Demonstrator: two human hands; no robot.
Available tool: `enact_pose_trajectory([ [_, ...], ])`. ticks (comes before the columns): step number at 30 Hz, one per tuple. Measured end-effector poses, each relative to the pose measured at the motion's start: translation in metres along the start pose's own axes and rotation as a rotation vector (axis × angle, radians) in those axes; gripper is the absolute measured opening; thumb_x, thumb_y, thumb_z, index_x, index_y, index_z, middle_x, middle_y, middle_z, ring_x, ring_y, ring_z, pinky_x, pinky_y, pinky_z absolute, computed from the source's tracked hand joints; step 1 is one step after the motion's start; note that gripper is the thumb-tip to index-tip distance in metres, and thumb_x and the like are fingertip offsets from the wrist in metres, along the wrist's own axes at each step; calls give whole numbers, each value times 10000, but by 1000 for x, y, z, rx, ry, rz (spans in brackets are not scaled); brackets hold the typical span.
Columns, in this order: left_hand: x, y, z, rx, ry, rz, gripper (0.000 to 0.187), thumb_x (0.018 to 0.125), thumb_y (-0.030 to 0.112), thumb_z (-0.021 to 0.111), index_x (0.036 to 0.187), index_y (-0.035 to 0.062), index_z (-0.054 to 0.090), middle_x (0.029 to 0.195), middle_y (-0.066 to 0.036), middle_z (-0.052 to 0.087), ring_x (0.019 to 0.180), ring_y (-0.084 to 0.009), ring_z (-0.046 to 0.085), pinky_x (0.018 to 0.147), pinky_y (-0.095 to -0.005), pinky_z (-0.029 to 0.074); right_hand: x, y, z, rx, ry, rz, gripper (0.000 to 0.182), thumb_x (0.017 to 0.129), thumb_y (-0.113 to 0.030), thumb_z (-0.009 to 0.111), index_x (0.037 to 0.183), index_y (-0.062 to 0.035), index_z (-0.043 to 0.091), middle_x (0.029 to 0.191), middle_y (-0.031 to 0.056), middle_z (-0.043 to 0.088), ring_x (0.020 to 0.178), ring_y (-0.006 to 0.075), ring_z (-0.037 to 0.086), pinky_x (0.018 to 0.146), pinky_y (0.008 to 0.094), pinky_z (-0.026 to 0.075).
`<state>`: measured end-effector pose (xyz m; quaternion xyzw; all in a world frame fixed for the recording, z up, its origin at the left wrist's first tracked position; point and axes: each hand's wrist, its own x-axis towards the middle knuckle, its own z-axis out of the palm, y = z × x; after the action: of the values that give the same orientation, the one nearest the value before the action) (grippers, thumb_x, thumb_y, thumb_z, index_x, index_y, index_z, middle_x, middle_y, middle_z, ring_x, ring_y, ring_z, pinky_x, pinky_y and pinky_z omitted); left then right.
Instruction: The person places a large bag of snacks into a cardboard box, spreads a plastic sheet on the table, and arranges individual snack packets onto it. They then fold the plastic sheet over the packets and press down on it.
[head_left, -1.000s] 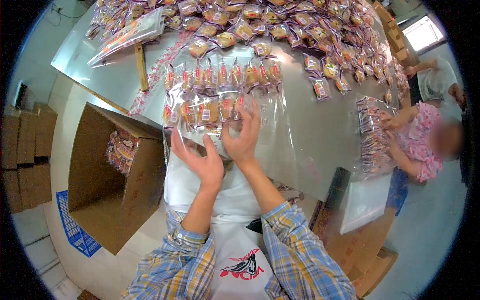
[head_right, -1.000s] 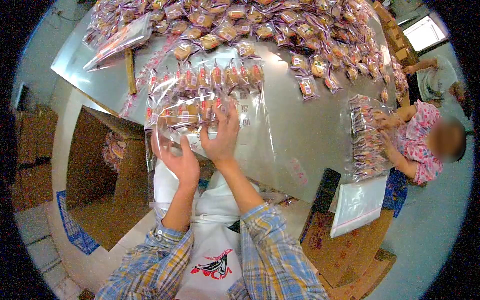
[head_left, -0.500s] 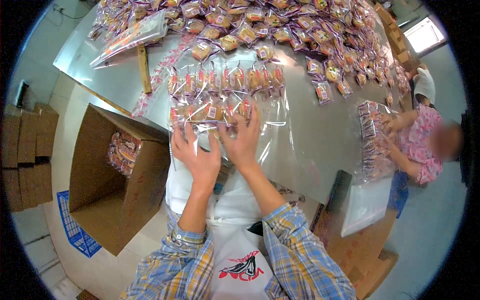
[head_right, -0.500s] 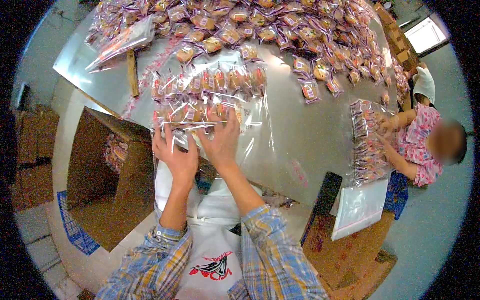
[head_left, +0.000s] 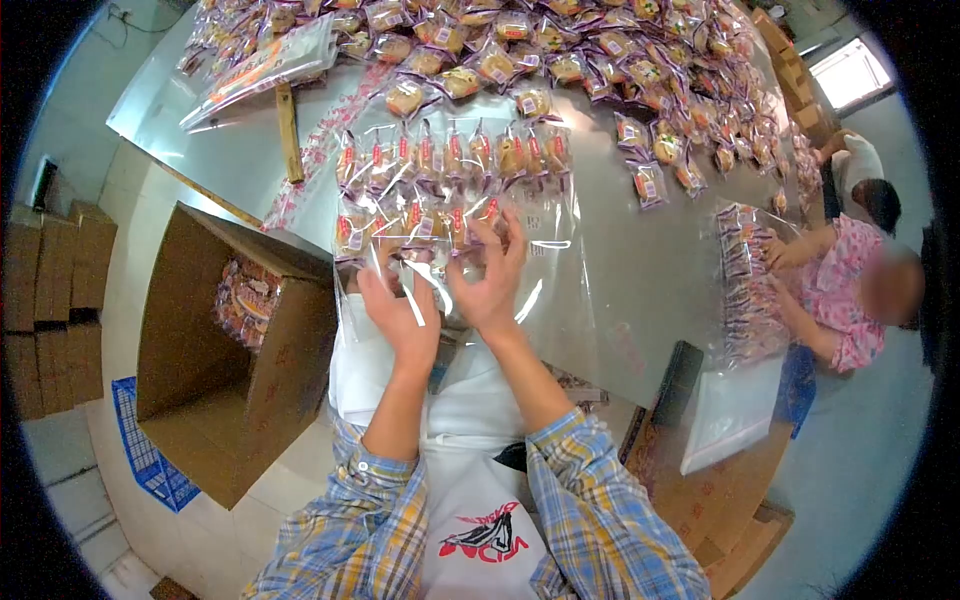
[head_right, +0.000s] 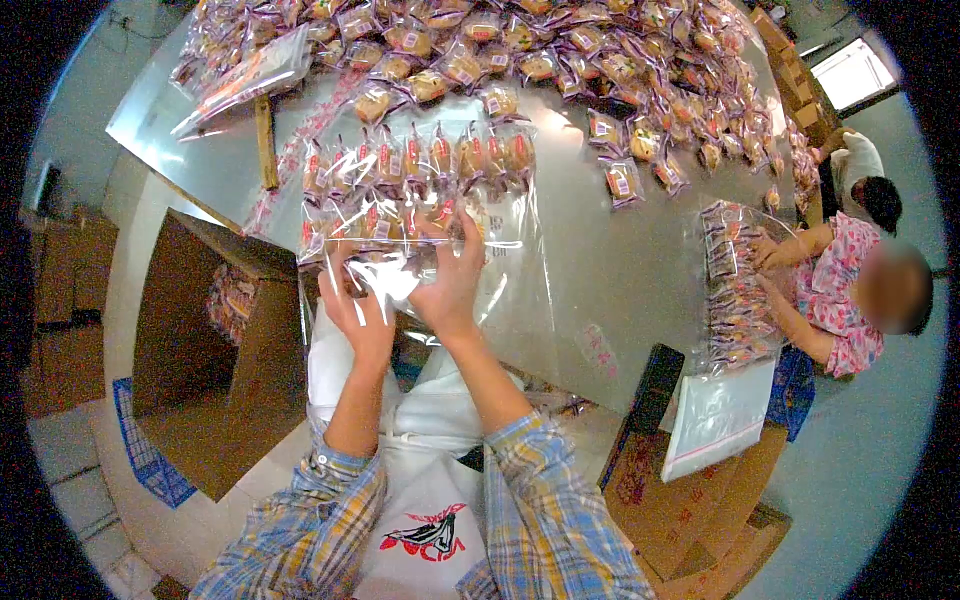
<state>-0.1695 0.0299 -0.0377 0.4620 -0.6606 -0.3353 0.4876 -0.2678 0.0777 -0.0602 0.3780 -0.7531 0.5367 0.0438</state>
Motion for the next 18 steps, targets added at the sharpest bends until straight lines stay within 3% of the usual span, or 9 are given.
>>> enact_pose_trajectory([
  [2, 2, -1, -3, 137, -80, 63, 531, 884, 67, 766, 1375, 1, 576, 977, -68, 478, 889, -193, 482, 800, -357, 450, 0, 8, -1, 30, -15, 12, 566, 730, -208, 810, 1279, -172, 673, 1480, 221, 417, 1399, 437, 384, 1159, 533, 280],
  [5, -1, 11, 0, 74, 8, -47, 550, 892, 50, 746, 1401, 10, 544, 1041, -82, 511, 944, -217, 526, 832, -380, 461, -2, 10, -1, 44, -34, 12, 583, 707, -214, 822, 1269, -168, 676, 1481, 223, 418, 1406, 433, 380, 1154, 542, 287],
  [6, 1, 9, 9, -67, 141, -44, 548, 937, 57, 711, 1439, 16, 496, 1067, -76, 536, 932, -202, 574, 790, -353, 483, -1, 8, -1, 42, -39, 9, 592, 699, -218, 828, 1269, -166, 676, 1480, 224, 419, 1411, 432, 377, 1153, 546, 290],
  [9, -4, 17, 12, -451, 196, -462, 563, 969, 63, 691, 1473, 18, 445, 1080, -73, 571, 936, -172, 605, 758, -314, 506, 1, 3, -2, -8, -25, -14, 587, 703, -192, 823, 1274, -181, 685, 1486, 229, 420, 1415, 436, 375, 1158, 545, 293],
  [10, -1, 11, 9, -546, 124, -471, 494, 985, 63, 684, 1431, -26, 490, 1067, -68, 593, 986, -144, 609, 788, -281, 524, 0, 2, -1, -12, -32, -9, 579, 712, -174, 814, 1276, -188, 688, 1490, 230, 418, 1414, 437, 377, 1161, 543, 293],
  [13, 5, 2, 11, -544, 132, -497, 392, 980, 54, 695, 1333, -70, 580, 1036, -59, 613, 1043, -151, 617, 852, -295, 535, 1, 3, -1, -11, -52, -28, 559, 738, -128, 791, 1283, -208, 695, 1502, 232, 412, 1411, 440, 383, 1166, 535, 296],
  [14, 5, -7, 10, -402, 134, -399, 265, 984, 41, 689, 1204, -102, 657, 1112, -67, 602, 1073, -151, 617, 881, -303, 538, 1, 6, -2, -2, -57, -49, 553, 748, -118, 786, 1285, -214, 697, 1507, 233, 409, 1410, 441, 384, 1167, 533, 298],
  [18, 7, 1, 6, -183, 121, -185, 254, 977, 43, 691, 1205, -68, 682, 1283, -125, 516, 1004, -160, 616, 853, -291, 535, 0, 7, -1, -40, -54, -57, 564, 766, -126, 796, 1313, -188, 675, 1508, 237, 407, 1403, 440, 388, 1162, 533, 307],
])
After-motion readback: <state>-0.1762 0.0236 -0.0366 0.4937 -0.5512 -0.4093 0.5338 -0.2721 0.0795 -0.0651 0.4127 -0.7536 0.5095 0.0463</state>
